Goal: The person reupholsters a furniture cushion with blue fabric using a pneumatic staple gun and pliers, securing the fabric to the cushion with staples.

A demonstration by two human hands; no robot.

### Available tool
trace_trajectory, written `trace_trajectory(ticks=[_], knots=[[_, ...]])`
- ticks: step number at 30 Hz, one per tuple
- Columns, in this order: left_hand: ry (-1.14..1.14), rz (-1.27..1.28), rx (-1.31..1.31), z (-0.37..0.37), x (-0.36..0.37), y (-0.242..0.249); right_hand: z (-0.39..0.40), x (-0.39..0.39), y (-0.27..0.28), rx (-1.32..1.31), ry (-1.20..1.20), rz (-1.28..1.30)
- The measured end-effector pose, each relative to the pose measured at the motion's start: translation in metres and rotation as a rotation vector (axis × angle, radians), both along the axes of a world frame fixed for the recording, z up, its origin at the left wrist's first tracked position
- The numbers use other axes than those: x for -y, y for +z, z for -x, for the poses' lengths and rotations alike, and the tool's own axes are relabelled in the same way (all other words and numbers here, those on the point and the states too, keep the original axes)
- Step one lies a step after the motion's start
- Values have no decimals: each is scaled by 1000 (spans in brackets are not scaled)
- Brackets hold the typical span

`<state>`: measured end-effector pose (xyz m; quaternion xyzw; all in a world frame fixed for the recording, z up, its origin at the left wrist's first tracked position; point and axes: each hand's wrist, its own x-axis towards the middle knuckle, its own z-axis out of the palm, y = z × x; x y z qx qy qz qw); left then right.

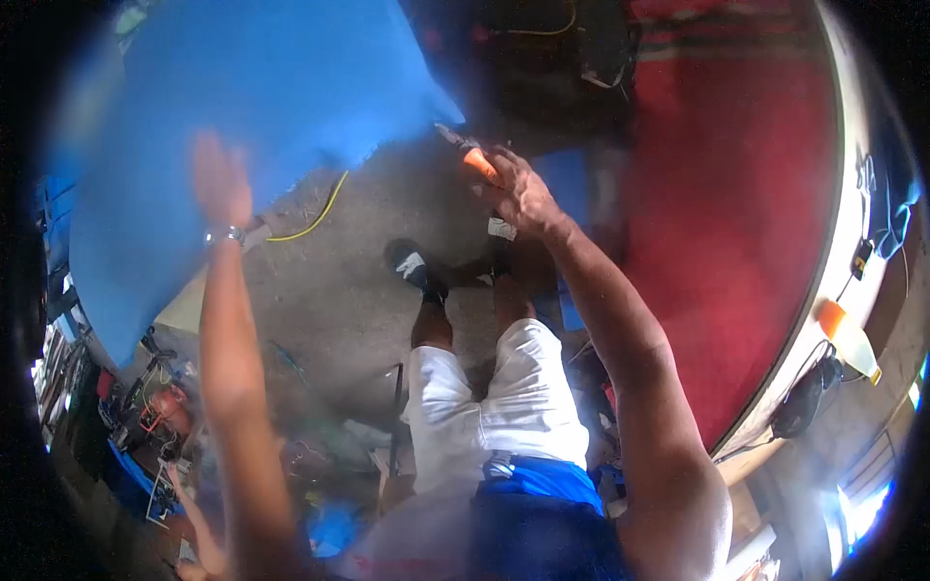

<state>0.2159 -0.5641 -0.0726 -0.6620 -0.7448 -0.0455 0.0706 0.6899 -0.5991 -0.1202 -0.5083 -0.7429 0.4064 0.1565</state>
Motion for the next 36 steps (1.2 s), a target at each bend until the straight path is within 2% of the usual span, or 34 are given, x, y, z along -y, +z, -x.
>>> trace_trajectory(ticks=[2,10,14,17,18,20,23,27,29,30,32,34,36], knots=[[6,-3,25,0,3,1,4,1,-13,94,-14,-36],[-18,-43,28,2,1,-1,27,-17,-20,74,-12,-115],[-35,-48,30,3,-2,0,37,-14,-5,-36,-80,25],[56,-7,67,-12,-8,13,44,-14,24,-64,-114,181],[59,16,95,-17,-17,18,46,-13,25,-71,-149,122],[71,67,147,-41,-41,28,51,-10,32,-198,-210,252],[-41,-65,-19,-107,-67,20,59,-10,46,-360,-356,458],[-45,-210,33,-120,-73,-2,57,-3,73,-479,-431,612],[-65,-186,37,-114,-70,4,48,17,129,-344,-427,655],[-58,-252,13,-112,-72,-5,45,4,124,-246,-354,660],[-75,-187,-5,-116,-61,-11,33,10,136,-36,-288,737],[-46,-219,-56,-110,-81,-6,32,-7,119,-89,-326,639],[-62,-168,-64,-116,-72,2,34,-5,116,-180,-422,730]])
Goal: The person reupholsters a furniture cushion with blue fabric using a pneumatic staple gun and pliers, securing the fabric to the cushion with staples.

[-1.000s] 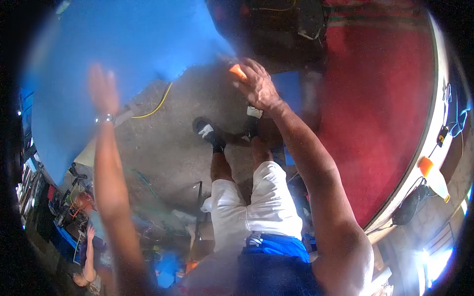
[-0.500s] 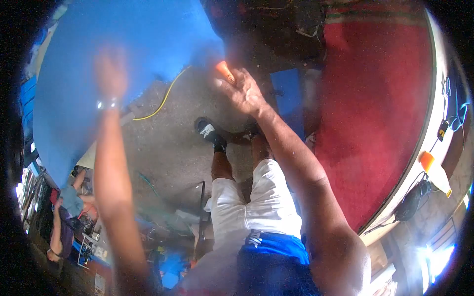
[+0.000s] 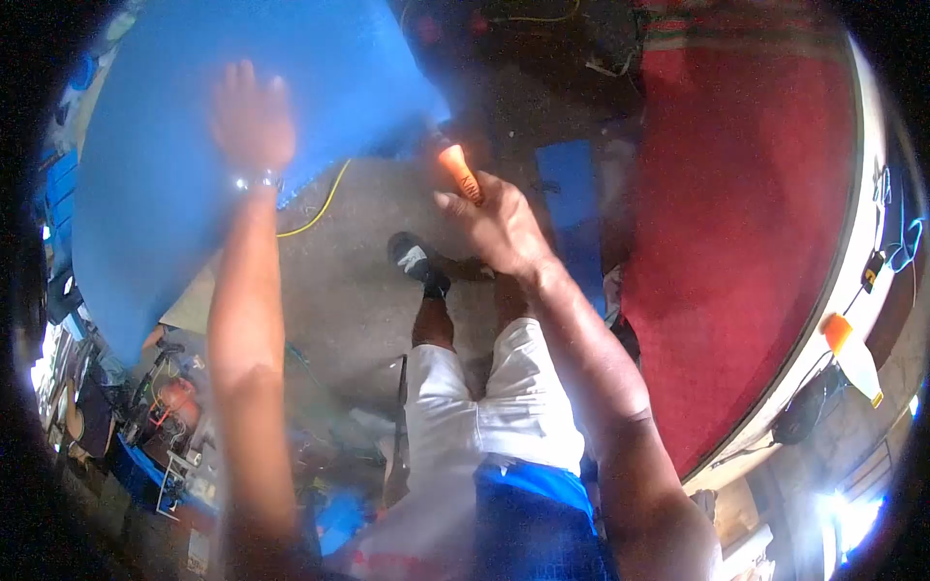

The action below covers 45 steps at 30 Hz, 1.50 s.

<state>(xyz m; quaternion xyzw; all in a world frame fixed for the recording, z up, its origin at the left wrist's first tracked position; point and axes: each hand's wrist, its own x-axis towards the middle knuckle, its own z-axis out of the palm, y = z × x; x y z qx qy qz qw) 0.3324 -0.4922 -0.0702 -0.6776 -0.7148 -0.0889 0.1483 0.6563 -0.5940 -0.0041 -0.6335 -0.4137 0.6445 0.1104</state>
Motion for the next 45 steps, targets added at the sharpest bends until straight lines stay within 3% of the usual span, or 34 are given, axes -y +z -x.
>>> trace_trajectory(ticks=[1,4,5,8,11,12,14,16,19,20,21,22,25,26,29,31,36,38,40,44,45], knots=[[-4,2,-1,1,-3,2,-1,-8,-3,-24,21,-70],[-361,32,231,-21,35,24,-13,-41,17,-136,-17,10],[-488,17,282,-36,47,29,-10,-56,50,-179,-44,62],[-490,3,337,-71,63,29,-13,-68,39,-277,-91,69],[-469,41,222,-76,30,28,-21,-98,17,-389,-95,113],[-580,-31,315,-76,13,35,-29,-110,5,-279,161,-114],[-552,95,311,-74,-11,43,-34,-129,-7,-105,455,-350],[-515,137,364,-75,-24,46,-38,-142,-8,21,526,-366],[-515,143,420,-70,-45,34,-39,-126,-34,228,511,-780],[-531,144,417,-67,-52,25,-32,-109,-40,347,421,-1033],[-548,141,409,-63,-59,17,-33,-101,-40,280,408,-772],[-482,274,408,-71,-55,35,-31,-88,-45,261,289,-669],[-718,149,196,-70,-53,31,-20,-62,-61,191,14,-333],[-694,254,216,-75,-50,42,-15,-62,-67,151,-68,-392],[-822,144,184,-79,-67,35,4,-75,-92,42,-217,-381],[-854,148,140,-82,-79,28,21,-84,-112,-425,-423,-391],[-860,121,101,-81,-98,25,48,-96,-121,-567,-465,-411],[-817,120,101,-83,-100,27,43,-100,-123,-150,-170,-658],[-742,141,80,-83,-102,30,44,-103,-125,-98,-144,-731],[-811,124,-68,-76,-119,30,44,-113,-127,-105,-122,-835],[-849,115,-101,-72,-124,28,43,-115,-126,-156,-128,-716]])
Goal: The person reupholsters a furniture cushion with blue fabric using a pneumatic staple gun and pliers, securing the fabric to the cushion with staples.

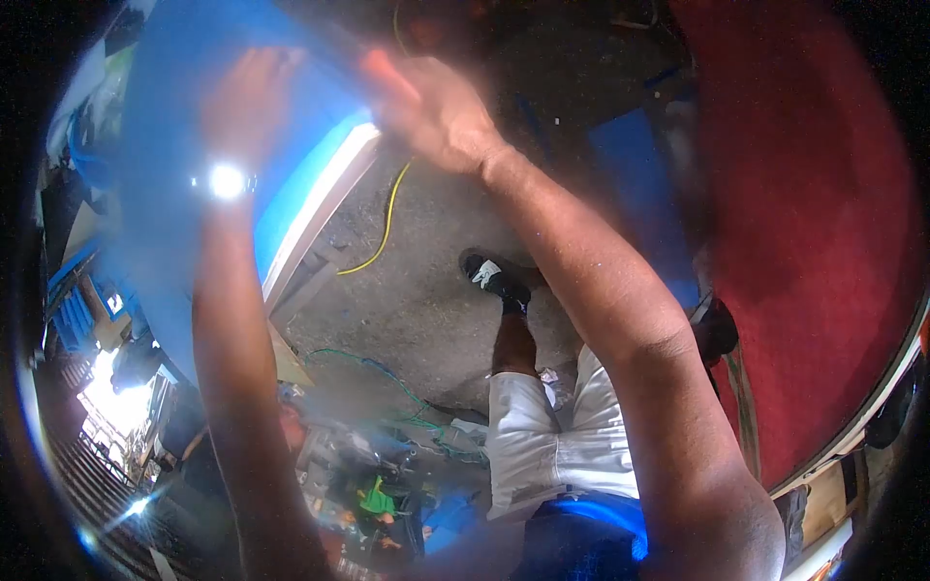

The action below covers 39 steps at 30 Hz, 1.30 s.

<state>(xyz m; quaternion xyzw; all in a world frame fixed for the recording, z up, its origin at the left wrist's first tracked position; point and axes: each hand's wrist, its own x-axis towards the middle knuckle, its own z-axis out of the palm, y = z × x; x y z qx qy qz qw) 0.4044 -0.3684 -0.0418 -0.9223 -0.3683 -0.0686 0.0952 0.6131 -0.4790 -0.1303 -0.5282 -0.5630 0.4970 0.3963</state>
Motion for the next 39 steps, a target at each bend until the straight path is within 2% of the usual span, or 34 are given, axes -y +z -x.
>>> trace_trajectory(ticks=[2,4,6,7,10,13,14,16,18,19,22,23,25,26,28,29,32,35,37,38,39], knots=[[-49,-19,-24,3,-6,-3,-5,-11,22,-104,42,229],[-66,-19,-28,1,-10,1,-7,-20,20,-200,92,337],[150,135,-134,-3,-5,9,0,-24,13,-276,59,408],[257,212,-185,-7,-3,13,0,-27,13,-248,49,366],[125,30,19,-3,-9,1,1,-35,17,-225,52,267],[76,128,199,2,-5,-6,-4,-43,31,-193,165,295],[125,198,253,1,-2,-6,-4,-43,33,-189,189,308],[224,334,363,-2,10,-2,6,-41,18,-40,82,179],[116,165,213,-1,14,3,12,-41,13,103,-54,-19],[62,91,131,1,19,5,15,-43,14,127,-57,-25],[271,272,371,-3,37,8,30,-54,-6,255,-106,-165],[292,249,372,-5,45,9,35,-61,-13,225,-100,-111],[346,189,380,-8,59,14,30,-63,-15,33,7,179],[250,202,287,-6,65,20,26,-65,-10,-61,65,318],[51,224,106,-5,73,28,9,-55,-11,-28,33,217],[32,295,59,0,73,27,-2,-49,-13,-51,37,187],[67,258,76,-5,63,22,-25,-25,-32,-52,-12,214],[139,220,121,-14,53,15,-34,17,-32,-32,-155,243],[129,199,288,-18,64,26,-37,51,-13,-28,-228,200],[123,193,366,-18,73,36,-36,75,-6,-27,-275,267],[147,248,456,-12,86,41,-36,97,7,-142,-270,303]])
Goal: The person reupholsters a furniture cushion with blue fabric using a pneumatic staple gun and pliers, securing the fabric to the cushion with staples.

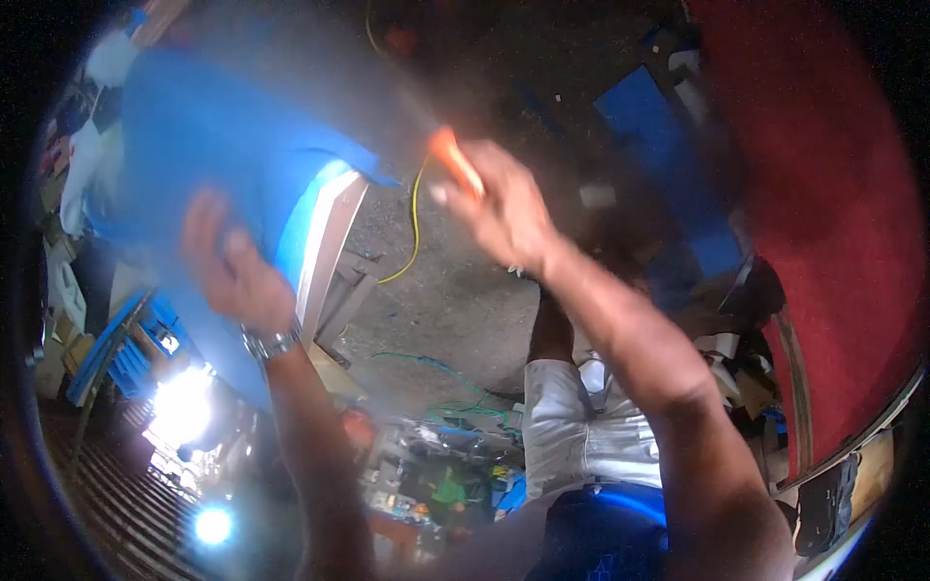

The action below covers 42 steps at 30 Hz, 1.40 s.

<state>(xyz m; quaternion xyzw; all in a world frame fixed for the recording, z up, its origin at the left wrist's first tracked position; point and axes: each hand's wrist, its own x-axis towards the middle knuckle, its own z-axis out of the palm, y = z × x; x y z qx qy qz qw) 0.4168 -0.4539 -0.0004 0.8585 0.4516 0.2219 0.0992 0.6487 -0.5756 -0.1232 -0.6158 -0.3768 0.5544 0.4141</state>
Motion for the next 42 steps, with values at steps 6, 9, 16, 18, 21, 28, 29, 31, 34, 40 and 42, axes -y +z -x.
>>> trace_trajectory(ticks=[6,9,16,18,21,28,29,31,34,40,42], knots=[[236,27,-206,19,-38,-47,41,80,-3,371,156,134],[216,-28,-253,15,-38,-52,62,86,-19,537,260,163],[250,-3,-253,10,-38,-52,111,74,-5,628,166,214],[244,4,-253,17,-32,-51,124,71,-4,623,115,231],[240,-17,-258,19,-34,-54,136,64,3,588,90,257],[254,-33,-258,16,-33,-55,160,52,14,536,-40,330],[254,-33,-260,17,-33,-55,164,53,14,522,-67,335],[254,-34,-263,19,-33,-57,168,50,15,495,-118,335],[271,-37,-272,20,-32,-57,168,49,18,489,-121,320],[277,-73,-254,17,-35,-57,154,42,18,516,-66,271],[268,-61,-256,17,-28,-57,146,42,14,332,-60,329]])
